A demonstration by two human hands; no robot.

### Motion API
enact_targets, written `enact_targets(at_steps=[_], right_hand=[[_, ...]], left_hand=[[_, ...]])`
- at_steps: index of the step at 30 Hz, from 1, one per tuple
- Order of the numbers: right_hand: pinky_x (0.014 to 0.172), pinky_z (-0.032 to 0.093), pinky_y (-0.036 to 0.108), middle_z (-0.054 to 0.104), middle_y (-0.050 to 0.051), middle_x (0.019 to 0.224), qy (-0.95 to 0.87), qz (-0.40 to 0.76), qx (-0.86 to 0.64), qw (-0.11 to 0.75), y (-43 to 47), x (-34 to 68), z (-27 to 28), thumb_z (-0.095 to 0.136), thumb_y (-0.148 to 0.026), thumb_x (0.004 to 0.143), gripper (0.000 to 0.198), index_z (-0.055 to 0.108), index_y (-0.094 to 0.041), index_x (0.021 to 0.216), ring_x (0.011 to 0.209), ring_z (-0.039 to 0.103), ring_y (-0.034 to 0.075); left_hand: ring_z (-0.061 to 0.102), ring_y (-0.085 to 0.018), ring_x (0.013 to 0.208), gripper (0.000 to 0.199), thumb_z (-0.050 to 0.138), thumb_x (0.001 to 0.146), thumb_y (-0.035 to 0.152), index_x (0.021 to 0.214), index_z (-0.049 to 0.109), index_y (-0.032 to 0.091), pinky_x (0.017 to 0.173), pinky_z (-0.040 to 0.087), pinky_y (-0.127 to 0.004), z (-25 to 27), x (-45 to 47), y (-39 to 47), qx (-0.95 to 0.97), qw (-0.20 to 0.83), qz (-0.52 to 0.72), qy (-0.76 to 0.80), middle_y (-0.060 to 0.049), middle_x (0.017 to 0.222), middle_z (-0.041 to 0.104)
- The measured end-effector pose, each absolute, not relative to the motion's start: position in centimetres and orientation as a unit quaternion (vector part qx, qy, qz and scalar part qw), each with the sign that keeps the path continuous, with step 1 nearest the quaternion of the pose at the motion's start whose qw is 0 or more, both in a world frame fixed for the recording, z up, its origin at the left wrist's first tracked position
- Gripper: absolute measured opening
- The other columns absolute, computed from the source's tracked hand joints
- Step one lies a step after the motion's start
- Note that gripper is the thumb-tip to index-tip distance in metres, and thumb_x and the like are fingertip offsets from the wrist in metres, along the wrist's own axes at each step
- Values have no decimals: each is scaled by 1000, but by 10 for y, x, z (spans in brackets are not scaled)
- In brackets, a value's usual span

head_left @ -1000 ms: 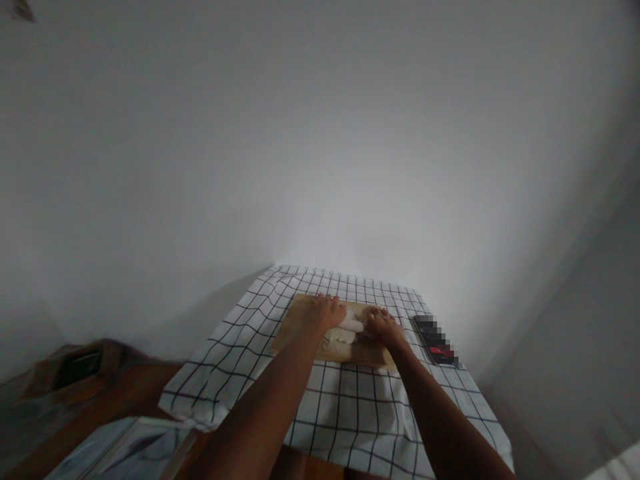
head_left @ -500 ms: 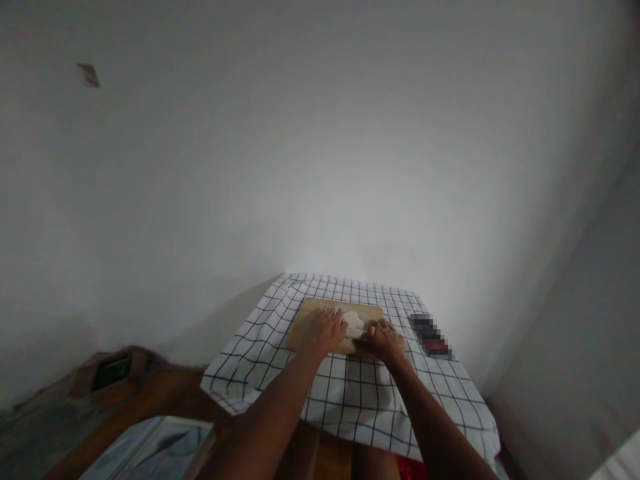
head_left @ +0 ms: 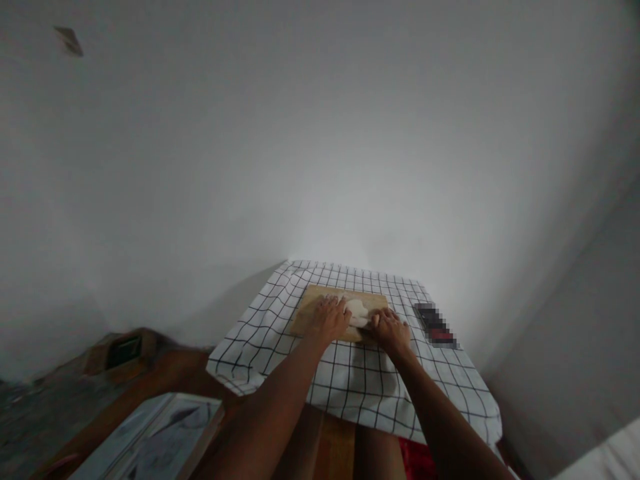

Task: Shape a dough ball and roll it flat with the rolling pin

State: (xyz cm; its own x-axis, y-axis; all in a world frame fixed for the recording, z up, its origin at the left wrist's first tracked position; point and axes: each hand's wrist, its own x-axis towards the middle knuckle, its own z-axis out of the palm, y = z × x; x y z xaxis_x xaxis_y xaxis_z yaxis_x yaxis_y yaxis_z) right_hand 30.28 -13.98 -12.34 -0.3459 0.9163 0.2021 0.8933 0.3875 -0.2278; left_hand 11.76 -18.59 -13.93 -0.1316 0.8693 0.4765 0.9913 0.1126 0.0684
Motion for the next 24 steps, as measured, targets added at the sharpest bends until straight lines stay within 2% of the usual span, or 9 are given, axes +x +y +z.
enact_targets(at_steps=[5, 9, 13, 19, 24], right_hand=[[101, 39, 53, 60, 10, 133, -811, 64, -565, 134, -110, 295, -127, 29, -33, 100, 42, 65, -25, 121, 126, 52, 29], [103, 39, 46, 61, 9, 134, -812, 81, -564, 129, -85, 291, -130, 28, -31, 100, 44, 64, -24, 124, 127, 52, 27], [105, 39, 41, 60, 12, 137, -823, 77, -548, 128, -69, 290, -129, 30, -33, 100, 45, 63, -22, 128, 129, 50, 27], [104, 40, 44, 56, 11, 141, -817, 97, -552, 133, -57, 286, -130, 28, -36, 100, 48, 58, -24, 135, 129, 51, 28], [104, 40, 46, 57, 10, 140, -819, 96, -551, 125, -63, 289, -130, 28, -38, 99, 48, 58, -25, 134, 130, 50, 29]], left_hand=[[50, -32, 131, 39, 40, 99, 32, 125, 65, 18, 115, 29, -57, -141, 109, -159, -642, 139, -188, -730, -16, 127, 66], [54, -31, 124, 35, 44, 97, 34, 119, 67, 21, 110, 33, -53, -132, 102, -137, -642, 101, -173, -740, -12, 122, 69], [56, -28, 120, 38, 44, 97, 41, 122, 66, 23, 106, 37, -46, -128, 96, -117, -647, 66, -152, -744, -9, 120, 69], [50, -31, 130, 44, 42, 98, 41, 132, 60, 20, 109, 35, -50, -133, 93, -109, -631, 98, -158, -753, -13, 133, 64], [60, -26, 117, 38, 43, 98, 38, 124, 65, 19, 106, 41, -43, -129, 94, -118, -658, 108, -153, -729, -11, 121, 71]])
